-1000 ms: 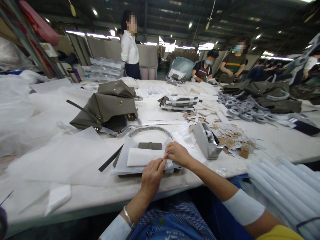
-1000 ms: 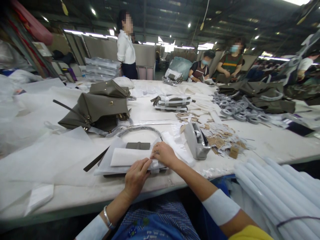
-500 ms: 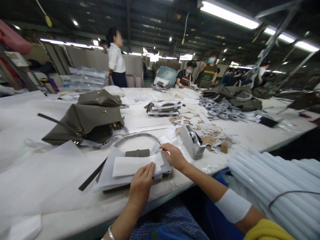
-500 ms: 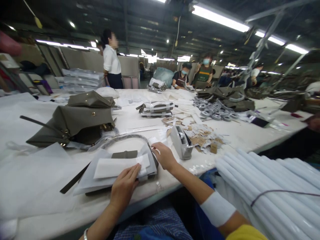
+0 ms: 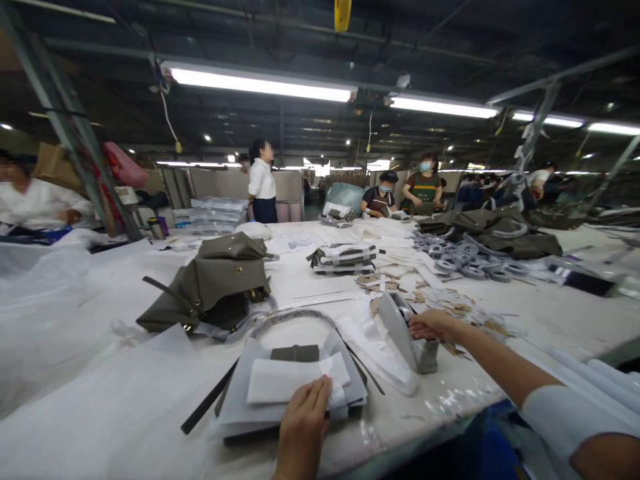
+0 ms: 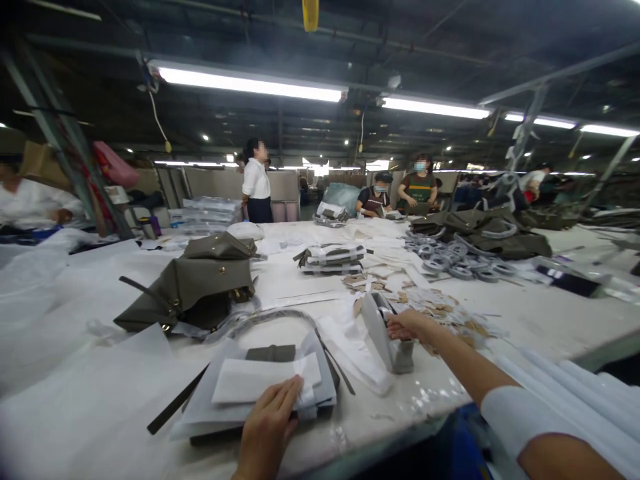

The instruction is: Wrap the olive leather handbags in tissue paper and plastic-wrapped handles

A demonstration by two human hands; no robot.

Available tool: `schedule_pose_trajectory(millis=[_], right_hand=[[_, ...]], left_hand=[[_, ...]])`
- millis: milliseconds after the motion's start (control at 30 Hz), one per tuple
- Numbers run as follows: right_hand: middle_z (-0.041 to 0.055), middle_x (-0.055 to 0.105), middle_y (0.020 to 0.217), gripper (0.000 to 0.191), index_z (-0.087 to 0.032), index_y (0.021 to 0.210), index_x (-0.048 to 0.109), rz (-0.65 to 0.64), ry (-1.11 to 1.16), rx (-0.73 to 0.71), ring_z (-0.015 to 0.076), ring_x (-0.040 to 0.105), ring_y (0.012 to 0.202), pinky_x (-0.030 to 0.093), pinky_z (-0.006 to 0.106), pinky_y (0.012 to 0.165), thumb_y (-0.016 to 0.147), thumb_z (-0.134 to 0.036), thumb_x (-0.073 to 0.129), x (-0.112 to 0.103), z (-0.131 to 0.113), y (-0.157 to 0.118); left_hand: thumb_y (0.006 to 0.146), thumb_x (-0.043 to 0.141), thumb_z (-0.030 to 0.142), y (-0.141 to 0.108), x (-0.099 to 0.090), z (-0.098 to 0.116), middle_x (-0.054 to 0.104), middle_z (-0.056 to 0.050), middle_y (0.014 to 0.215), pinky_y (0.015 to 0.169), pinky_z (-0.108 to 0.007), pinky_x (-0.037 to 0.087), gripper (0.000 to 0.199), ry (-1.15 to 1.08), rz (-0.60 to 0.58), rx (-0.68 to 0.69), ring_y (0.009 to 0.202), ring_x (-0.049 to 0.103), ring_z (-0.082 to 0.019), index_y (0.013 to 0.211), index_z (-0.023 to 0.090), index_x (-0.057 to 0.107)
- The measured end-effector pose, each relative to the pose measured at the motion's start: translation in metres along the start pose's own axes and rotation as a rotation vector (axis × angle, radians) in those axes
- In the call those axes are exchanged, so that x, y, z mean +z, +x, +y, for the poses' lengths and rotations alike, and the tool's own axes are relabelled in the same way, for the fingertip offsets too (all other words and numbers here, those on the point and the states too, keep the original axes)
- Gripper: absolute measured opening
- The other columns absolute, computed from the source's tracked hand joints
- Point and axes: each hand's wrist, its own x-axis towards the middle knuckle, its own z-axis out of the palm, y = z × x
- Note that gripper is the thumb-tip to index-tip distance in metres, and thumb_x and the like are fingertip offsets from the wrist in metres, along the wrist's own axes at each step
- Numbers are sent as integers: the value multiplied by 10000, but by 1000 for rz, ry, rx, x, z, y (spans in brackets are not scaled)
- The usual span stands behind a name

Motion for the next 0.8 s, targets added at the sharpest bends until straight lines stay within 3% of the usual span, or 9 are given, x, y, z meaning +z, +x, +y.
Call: schedule_pose_trajectory(millis=[167,300,500,667,800], right_hand=[[132,741,781,162,-155,707,647,-62,96,57,191,740,725,612,237,702,821,-243,721,-7,-7,-4],[140,734,825,134,-143,761,654,-27,198,44,199,742,798,613,272,788,848,-232,703,-9,-15,-18],[165,732,935,224,-104,848,693,54,305,-55,167,724,762,621,232,721,927,-303,625,-11,-18,-73],[144,733,914,229,-108,840,722,172,300,-77,170,718,776,628,232,689,849,-337,732,-11,8,-121],[126,735,872,269,-111,825,731,219,344,-69,160,708,760,622,221,682,769,-363,805,1,50,-130]], left_hand=[[679,664,-49,-1,-1,1,649,-12,1321,1014,-385,535,763,-12,-9,-32,1156,629,-243,1355,289,553],[689,653,-43,0,-3,2,653,-8,1314,1012,-365,536,738,6,-14,-24,1148,629,-236,1349,277,565],[703,627,-61,2,-10,4,656,-21,1309,1000,-387,540,716,5,-11,5,1139,634,-241,1340,258,565],[738,640,-47,4,-17,3,645,-37,1325,1017,-387,525,678,10,-28,43,1160,618,-252,1353,224,550],[769,634,-27,4,-15,0,630,-33,1346,1019,-372,515,665,21,-30,64,1172,608,-251,1375,226,525]])
